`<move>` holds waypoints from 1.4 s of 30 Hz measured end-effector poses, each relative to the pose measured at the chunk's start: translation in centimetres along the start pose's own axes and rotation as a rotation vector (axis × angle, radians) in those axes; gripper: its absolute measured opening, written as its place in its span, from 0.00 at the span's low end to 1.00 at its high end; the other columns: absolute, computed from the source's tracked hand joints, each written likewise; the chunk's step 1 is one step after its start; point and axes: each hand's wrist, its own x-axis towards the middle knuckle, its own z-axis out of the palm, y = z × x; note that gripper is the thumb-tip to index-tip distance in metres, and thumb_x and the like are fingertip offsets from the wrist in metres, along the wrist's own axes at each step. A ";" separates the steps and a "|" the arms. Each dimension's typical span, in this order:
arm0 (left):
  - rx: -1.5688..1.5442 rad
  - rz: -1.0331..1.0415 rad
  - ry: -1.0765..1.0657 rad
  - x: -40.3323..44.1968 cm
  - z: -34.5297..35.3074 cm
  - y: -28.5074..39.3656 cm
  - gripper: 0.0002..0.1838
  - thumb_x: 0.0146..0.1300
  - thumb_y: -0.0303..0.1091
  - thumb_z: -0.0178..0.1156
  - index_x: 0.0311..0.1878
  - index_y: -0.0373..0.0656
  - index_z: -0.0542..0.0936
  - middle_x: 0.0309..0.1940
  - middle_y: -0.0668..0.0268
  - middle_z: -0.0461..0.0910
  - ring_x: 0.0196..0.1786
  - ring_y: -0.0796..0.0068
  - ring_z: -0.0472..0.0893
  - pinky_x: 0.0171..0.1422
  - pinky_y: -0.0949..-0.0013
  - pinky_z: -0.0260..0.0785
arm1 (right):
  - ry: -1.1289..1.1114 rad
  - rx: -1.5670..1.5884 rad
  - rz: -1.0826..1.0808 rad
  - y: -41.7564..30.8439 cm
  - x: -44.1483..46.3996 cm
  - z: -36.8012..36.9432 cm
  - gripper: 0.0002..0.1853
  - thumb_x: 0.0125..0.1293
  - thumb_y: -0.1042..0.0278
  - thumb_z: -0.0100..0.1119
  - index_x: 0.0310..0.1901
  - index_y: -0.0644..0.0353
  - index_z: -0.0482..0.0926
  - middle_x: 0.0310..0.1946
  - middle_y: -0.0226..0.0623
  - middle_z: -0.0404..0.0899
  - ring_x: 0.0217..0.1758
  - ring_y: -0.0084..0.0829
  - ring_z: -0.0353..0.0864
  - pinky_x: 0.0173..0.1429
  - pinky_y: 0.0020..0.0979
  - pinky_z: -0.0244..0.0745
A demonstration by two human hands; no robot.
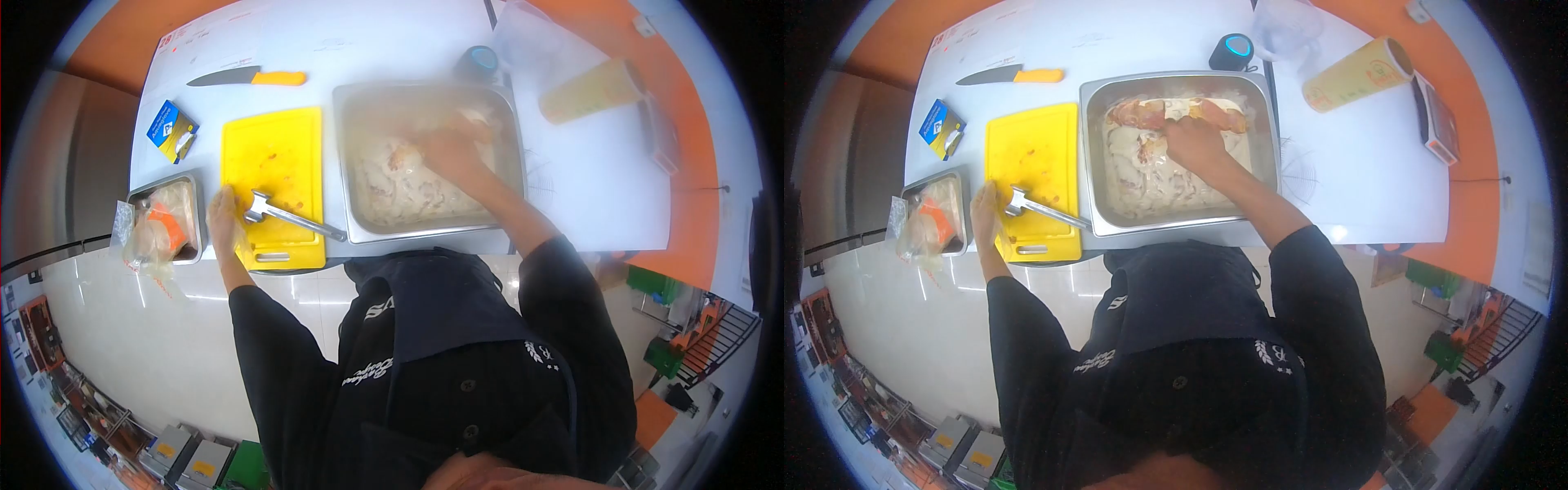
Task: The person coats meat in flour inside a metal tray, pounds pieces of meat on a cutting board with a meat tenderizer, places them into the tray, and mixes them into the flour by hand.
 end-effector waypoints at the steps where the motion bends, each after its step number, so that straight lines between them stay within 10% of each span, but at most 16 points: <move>1: -0.035 -0.003 -0.013 0.0 -0.1 -0.1 0.11 0.73 0.39 0.53 0.36 0.44 0.77 0.27 0.76 0.68 0.32 0.85 0.67 0.36 0.76 0.61 | -0.016 -0.012 0.018 0.1 0.3 0.2 0.21 0.56 0.73 0.53 0.52 0.54 0.82 0.28 0.45 0.83 0.33 0.43 0.85 0.37 0.45 0.78; 42: -0.007 0.019 0.013 -0.2 0.1 -0.2 0.13 0.73 0.40 0.54 0.32 0.46 0.75 0.22 0.73 0.68 0.27 0.81 0.69 0.27 0.75 0.60 | -0.469 0.382 0.018 -1.4 -1.1 -1.0 0.12 0.56 0.73 0.51 0.34 0.70 0.82 0.34 0.58 0.82 0.39 0.53 0.82 0.47 0.46 0.76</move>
